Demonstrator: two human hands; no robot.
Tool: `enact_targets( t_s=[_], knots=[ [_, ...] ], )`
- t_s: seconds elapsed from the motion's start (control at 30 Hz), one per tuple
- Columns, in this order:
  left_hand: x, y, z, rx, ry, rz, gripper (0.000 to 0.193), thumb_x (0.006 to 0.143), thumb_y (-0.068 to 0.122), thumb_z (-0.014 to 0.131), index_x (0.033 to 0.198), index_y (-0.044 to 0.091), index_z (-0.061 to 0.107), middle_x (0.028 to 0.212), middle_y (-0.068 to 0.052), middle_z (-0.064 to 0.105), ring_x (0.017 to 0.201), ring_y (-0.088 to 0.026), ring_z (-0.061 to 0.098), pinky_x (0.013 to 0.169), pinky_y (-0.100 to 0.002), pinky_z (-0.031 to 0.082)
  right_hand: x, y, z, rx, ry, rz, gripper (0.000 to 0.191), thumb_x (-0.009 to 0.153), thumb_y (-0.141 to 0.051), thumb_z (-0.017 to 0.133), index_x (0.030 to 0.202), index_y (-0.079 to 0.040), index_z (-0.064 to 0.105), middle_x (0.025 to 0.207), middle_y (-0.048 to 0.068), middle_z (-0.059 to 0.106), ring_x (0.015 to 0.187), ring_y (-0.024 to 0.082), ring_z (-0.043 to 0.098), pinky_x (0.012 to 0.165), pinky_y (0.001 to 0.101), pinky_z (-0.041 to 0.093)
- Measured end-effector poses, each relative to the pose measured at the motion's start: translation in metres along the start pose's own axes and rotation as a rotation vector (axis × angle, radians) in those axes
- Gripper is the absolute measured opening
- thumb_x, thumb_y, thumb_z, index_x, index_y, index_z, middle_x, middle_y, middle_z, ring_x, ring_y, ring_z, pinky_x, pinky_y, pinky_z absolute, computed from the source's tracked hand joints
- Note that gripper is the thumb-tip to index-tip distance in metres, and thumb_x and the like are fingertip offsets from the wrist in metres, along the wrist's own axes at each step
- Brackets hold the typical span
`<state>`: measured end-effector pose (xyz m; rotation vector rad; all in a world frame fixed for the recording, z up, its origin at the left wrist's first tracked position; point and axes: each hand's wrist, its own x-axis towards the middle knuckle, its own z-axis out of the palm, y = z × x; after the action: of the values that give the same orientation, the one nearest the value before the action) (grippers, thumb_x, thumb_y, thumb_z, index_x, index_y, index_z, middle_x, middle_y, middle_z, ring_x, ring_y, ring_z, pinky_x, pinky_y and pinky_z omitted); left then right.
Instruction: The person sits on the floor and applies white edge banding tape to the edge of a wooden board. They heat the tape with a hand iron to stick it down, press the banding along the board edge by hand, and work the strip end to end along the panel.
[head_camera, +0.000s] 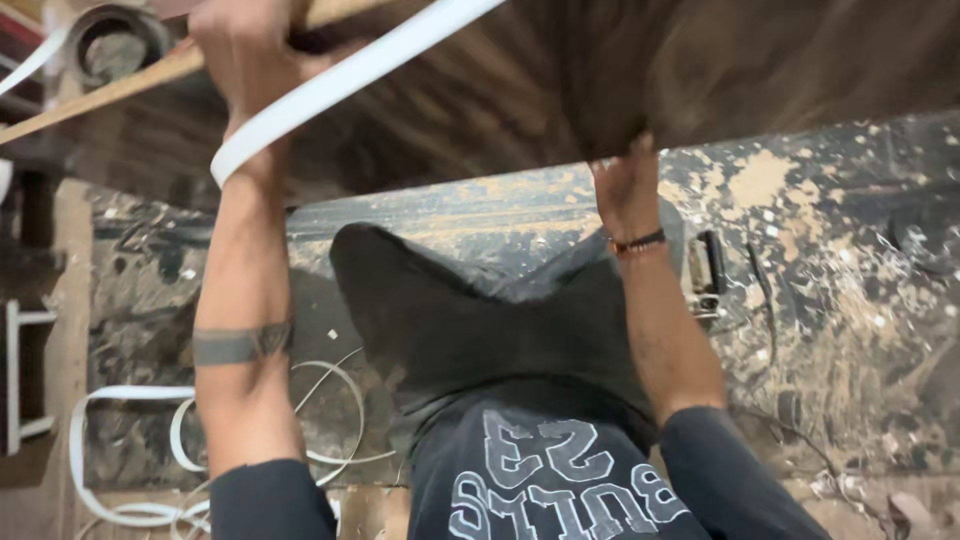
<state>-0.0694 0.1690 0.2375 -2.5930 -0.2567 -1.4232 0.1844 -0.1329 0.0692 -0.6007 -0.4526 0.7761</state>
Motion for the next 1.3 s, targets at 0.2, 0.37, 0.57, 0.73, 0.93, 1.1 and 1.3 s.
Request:
enact_targets(
  t_s=[0.2, 0.37, 0.57, 0.73, 0.93, 1.1, 1.3],
  knots=[
    [-0.074, 0.028, -0.002, -0.167, -0.209, 0.014, 0.065, 0.081, 0.059, 0.094, 0.071, 0.009, 0.054, 0.071, -0.005, 0.053, 0.068, -0.027, 0.056, 0.063, -0.039, 0.043, -0.077, 0.005, -0.065, 0.159, 0.226, 0.137, 0.051, 0.102, -0.048, 0.067, 0.142, -0.018, 0.058, 0.152, 0.001, 0.056, 0.142, 0.022, 0.05, 0.114, 0.0406, 0.039],
    [-0.091, 0.04, 0.008, -0.163, -0.214, 0.062, 0.062, 0.078, 0.06, 0.092, 0.072, 0.013, 0.052, 0.072, -0.002, 0.054, 0.07, -0.024, 0.058, 0.064, -0.036, 0.046, -0.12, 0.025, -0.074, 0.198, 0.315, 0.212, 0.056, 0.095, -0.057, 0.062, 0.137, -0.019, 0.063, 0.145, 0.0, 0.063, 0.138, 0.021, 0.053, 0.116, 0.043, 0.039],
    [-0.102, 0.037, 0.021, -0.231, -0.24, 0.051, 0.067, 0.078, 0.066, 0.092, 0.071, 0.012, 0.053, 0.071, -0.002, 0.053, 0.068, -0.023, 0.057, 0.064, -0.036, 0.045, -0.155, 0.007, -0.081, 0.112, 0.266, 0.277, 0.04, 0.102, -0.045, 0.066, 0.135, -0.021, 0.064, 0.138, -0.004, 0.065, 0.142, 0.02, 0.049, 0.132, 0.0551, 0.026],
    [-0.114, 0.028, 0.011, -0.262, -0.227, 0.053, 0.068, 0.08, 0.068, 0.09, 0.072, 0.011, 0.053, 0.072, -0.003, 0.053, 0.069, -0.023, 0.055, 0.064, -0.036, 0.043, -0.189, -0.043, -0.093, -0.307, 0.307, 0.684, 0.043, 0.096, -0.032, 0.068, 0.132, -0.008, 0.064, 0.131, 0.011, 0.07, 0.129, 0.028, 0.063, 0.114, 0.0503, 0.04],
    [-0.14, 0.029, -0.001, -0.287, -0.341, -0.001, 0.063, 0.081, 0.061, 0.086, 0.071, 0.008, 0.053, 0.068, -0.007, 0.049, 0.067, -0.026, 0.052, 0.062, -0.04, 0.042, -0.233, -0.129, -0.162, -1.042, 0.532, 0.566, 0.037, 0.097, -0.012, 0.072, 0.126, 0.011, 0.067, 0.122, 0.022, 0.072, 0.107, 0.023, 0.07, 0.094, 0.0363, 0.056],
    [-0.167, 0.003, -0.016, -0.239, -0.433, -0.074, 0.061, 0.079, 0.06, 0.086, 0.073, 0.005, 0.059, 0.072, -0.009, 0.054, 0.066, -0.03, 0.053, 0.063, -0.04, 0.04, -0.241, -0.164, -0.176, -1.216, 0.642, 0.145, 0.039, 0.091, -0.003, 0.079, 0.125, -0.001, 0.061, 0.116, 0.005, 0.062, 0.108, 0.015, 0.06, 0.092, 0.0315, 0.052],
    [-0.172, -0.028, -0.042, -0.156, -0.647, -0.173, 0.051, 0.073, 0.047, 0.088, 0.085, 0.004, 0.063, 0.074, -0.01, 0.058, 0.076, -0.029, 0.06, 0.071, -0.039, 0.045, -0.221, -0.164, -0.159, -0.969, 0.737, -0.095, 0.056, 0.094, -0.01, 0.082, 0.14, -0.004, 0.05, 0.13, 0.009, 0.064, 0.123, 0.025, 0.064, 0.109, 0.0406, 0.054]
  ],
)
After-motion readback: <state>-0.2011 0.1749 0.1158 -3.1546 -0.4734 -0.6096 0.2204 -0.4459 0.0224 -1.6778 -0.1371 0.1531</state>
